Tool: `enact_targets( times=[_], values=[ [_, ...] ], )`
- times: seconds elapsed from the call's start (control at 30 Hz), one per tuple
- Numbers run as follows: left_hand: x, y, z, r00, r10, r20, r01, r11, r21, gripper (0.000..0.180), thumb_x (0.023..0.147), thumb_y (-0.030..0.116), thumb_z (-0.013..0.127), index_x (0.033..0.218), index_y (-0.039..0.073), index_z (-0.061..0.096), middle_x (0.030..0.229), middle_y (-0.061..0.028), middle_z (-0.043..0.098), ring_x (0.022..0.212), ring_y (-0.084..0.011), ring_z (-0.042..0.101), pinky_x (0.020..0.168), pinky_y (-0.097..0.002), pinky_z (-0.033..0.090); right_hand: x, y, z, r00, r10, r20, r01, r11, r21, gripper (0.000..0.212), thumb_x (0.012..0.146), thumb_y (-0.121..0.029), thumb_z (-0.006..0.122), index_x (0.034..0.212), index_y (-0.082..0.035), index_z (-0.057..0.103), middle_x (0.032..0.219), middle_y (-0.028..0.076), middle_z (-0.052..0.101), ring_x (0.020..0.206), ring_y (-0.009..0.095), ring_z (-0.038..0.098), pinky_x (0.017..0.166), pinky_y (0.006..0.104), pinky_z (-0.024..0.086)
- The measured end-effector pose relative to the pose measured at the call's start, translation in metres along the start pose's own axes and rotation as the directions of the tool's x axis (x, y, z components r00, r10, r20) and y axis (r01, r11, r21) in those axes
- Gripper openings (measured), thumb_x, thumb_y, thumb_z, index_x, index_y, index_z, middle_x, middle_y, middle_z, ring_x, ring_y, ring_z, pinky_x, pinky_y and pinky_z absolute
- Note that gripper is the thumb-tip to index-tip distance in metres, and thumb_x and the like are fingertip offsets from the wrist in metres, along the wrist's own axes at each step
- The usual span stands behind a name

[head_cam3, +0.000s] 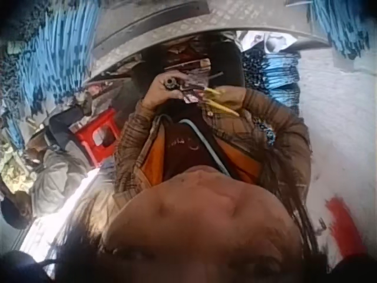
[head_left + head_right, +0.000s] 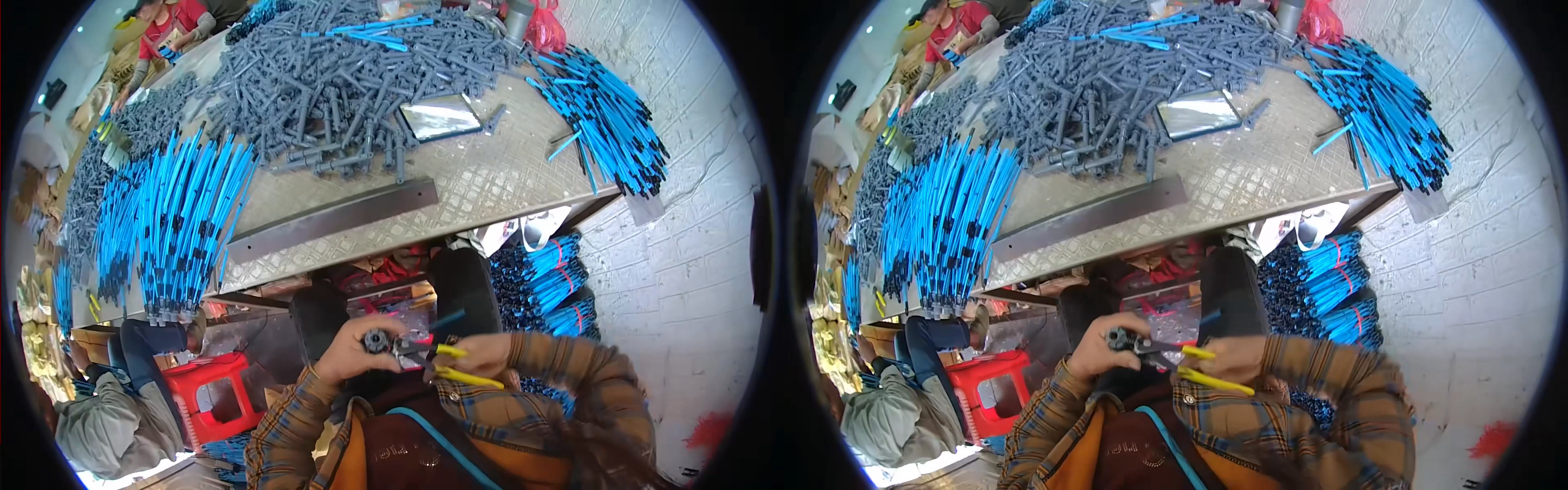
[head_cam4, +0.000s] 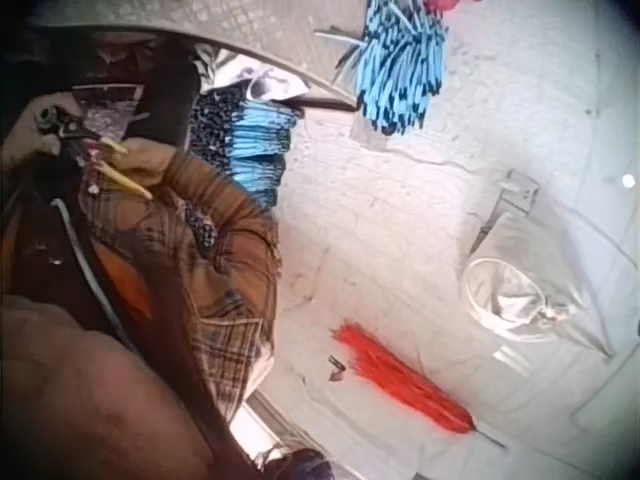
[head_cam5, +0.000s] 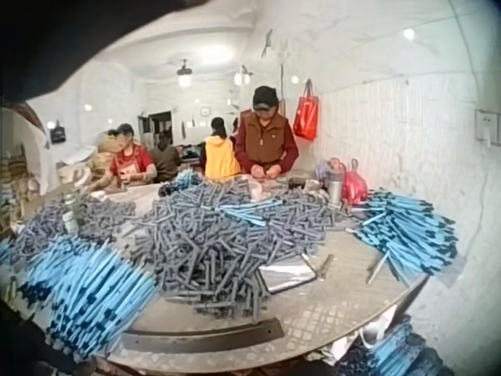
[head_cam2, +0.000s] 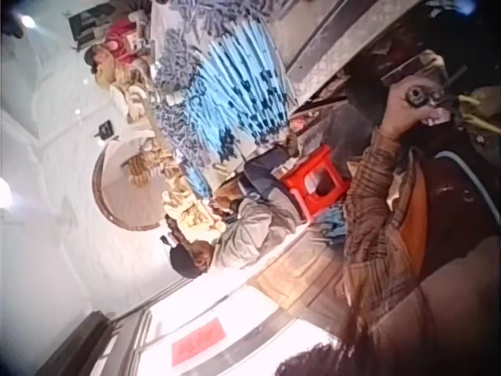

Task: The person bundles small blue plastic components by securing them with pliers and grouping them with rubber bands.

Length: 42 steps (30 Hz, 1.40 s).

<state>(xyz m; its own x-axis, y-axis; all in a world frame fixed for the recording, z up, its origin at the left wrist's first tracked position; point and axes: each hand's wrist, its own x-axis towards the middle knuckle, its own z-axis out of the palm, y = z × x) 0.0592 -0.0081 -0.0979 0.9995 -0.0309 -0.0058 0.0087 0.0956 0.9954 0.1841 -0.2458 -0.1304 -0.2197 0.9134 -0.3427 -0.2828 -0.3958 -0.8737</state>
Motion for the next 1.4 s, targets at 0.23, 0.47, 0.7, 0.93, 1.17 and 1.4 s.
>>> enact_targets(
  times=[0.23,0.47,0.7,0.93,1.17,1.4],
  values=[
    [0.004,0.009,0.001,0.988,-0.073,-0.133,0.063,0.995,-0.075,0.042,0.059,0.022,0.08,0.089,0.002,0.059,0.087,-0.0056,0.056,0.082,-0.0147,0.052,0.076,-0.0262,0.04,-0.016,-0.105,-0.013,0.992,0.1,-0.075,-0.125,0.819,-0.56,0.061,0.081,-0.017,0.056,0.133,-0.005,0.027,0.106,0.017,0.056,0.088,0.021,0.06,0.074,0.0298,0.048],
    [0.002,0.0,-0.006,0.997,-0.011,0.081,0.009,1.0,0.024,0.041,0.059,0.019,0.079,0.09,0.001,0.059,0.088,-0.0057,0.056,0.083,-0.0149,0.052,0.076,-0.0261,0.039,-0.007,-0.027,0.0,0.986,0.132,0.099,-0.162,0.886,0.435,0.063,0.08,-0.016,0.057,0.134,-0.006,0.025,0.104,0.017,0.056,0.083,0.018,0.06,0.07,0.0268,0.048],
    [-0.005,0.011,0.006,0.986,-0.1,-0.136,0.087,0.991,-0.099,0.039,0.058,0.016,0.078,0.089,0.001,0.059,0.086,-0.006,0.056,0.081,-0.0147,0.052,0.074,-0.0262,0.04,-0.019,-0.091,-0.011,0.988,0.013,-0.152,-0.131,0.589,-0.798,0.061,0.081,-0.022,0.056,0.133,-0.008,0.027,0.101,0.013,0.057,0.082,0.019,0.061,0.07,0.0286,0.049],
    [-0.003,0.006,-0.002,0.987,-0.157,-0.014,0.157,0.988,-0.006,0.045,0.057,0.019,0.079,0.091,0.001,0.058,0.088,-0.0042,0.055,0.082,-0.0134,0.051,0.076,-0.0262,0.04,-0.018,-0.083,0.0,0.991,0.105,0.083,-0.117,0.981,0.155,0.052,0.082,-0.019,0.058,0.126,-0.005,0.034,0.093,0.009,0.059,0.077,0.017,0.06,0.059,0.0309,0.051],
    [0.0,0.001,-0.001,0.982,-0.026,-0.188,0.009,0.996,-0.087,0.043,0.057,0.015,0.081,0.091,0.001,0.059,0.086,-0.002,0.057,0.082,-0.0115,0.053,0.075,-0.0258,0.043,-0.013,-0.084,-0.016,0.971,0.234,0.037,-0.236,0.971,0.042,0.032,0.088,-0.02,0.051,0.112,-0.001,0.043,0.079,0.011,0.058,0.059,0.015,0.058,0.051,0.0274,0.048],
    [-0.001,-0.013,-0.006,0.994,0.016,0.11,-0.013,1.0,-0.027,0.041,0.058,0.015,0.081,0.091,0.002,0.059,0.089,-0.002,0.056,0.083,-0.0112,0.052,0.077,-0.0252,0.041,-0.001,0.037,0.03,0.901,0.424,-0.087,-0.16,0.512,0.844,0.038,0.091,-0.026,0.048,0.114,0.003,0.041,0.072,0.009,0.058,0.053,0.014,0.056,0.05,0.0268,0.048]
  ],
)
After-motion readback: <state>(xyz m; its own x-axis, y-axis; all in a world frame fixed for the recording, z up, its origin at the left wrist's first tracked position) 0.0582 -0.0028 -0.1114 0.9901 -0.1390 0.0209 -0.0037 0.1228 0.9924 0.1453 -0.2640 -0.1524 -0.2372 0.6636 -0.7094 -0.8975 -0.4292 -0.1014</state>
